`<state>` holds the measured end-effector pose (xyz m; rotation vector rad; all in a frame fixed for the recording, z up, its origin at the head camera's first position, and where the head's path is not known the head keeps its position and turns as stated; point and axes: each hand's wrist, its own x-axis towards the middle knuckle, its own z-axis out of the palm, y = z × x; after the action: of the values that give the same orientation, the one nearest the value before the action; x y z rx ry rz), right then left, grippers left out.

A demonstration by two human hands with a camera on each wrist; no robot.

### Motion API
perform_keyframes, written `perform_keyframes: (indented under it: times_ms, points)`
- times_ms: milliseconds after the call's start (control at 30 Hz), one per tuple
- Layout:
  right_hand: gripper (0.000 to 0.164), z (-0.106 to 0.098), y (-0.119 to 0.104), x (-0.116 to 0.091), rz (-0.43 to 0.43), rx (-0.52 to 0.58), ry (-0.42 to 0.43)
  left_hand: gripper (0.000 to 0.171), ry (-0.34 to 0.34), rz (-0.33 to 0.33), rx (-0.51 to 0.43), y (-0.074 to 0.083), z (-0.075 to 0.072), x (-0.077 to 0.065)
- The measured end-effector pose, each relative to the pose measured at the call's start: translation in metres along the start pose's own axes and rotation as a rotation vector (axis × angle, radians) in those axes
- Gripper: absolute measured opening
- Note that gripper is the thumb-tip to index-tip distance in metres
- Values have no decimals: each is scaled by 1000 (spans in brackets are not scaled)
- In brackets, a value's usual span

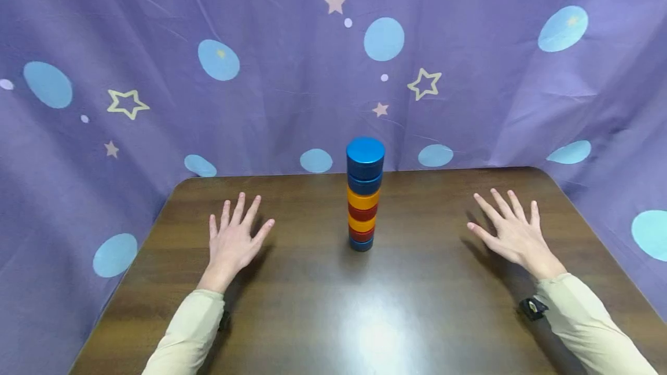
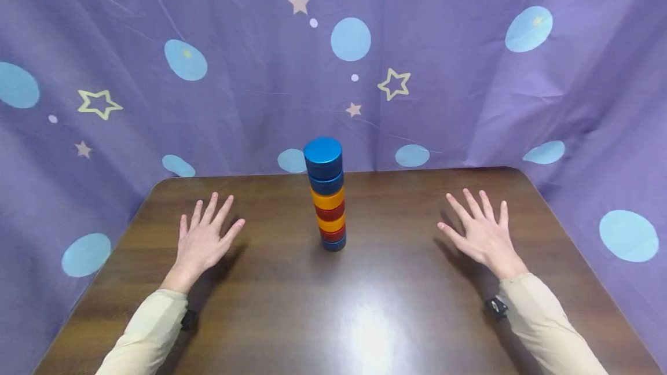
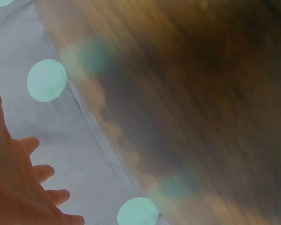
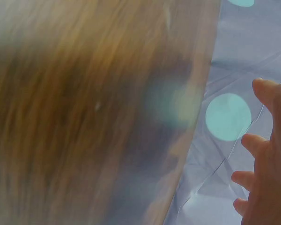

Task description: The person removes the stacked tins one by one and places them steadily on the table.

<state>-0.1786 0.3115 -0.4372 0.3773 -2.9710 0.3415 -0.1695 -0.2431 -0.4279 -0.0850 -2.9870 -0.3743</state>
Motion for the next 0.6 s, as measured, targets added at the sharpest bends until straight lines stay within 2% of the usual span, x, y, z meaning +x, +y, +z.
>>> perform_keyframes:
  times_ms: [267, 600]
  points:
    - [70, 0, -2, 5, -9, 9, 15, 74, -7, -9, 7, -1, -2, -1]
    - [69, 4, -4, 2, -24, 7, 15, 75, -40, -7, 17, 2, 4, -1]
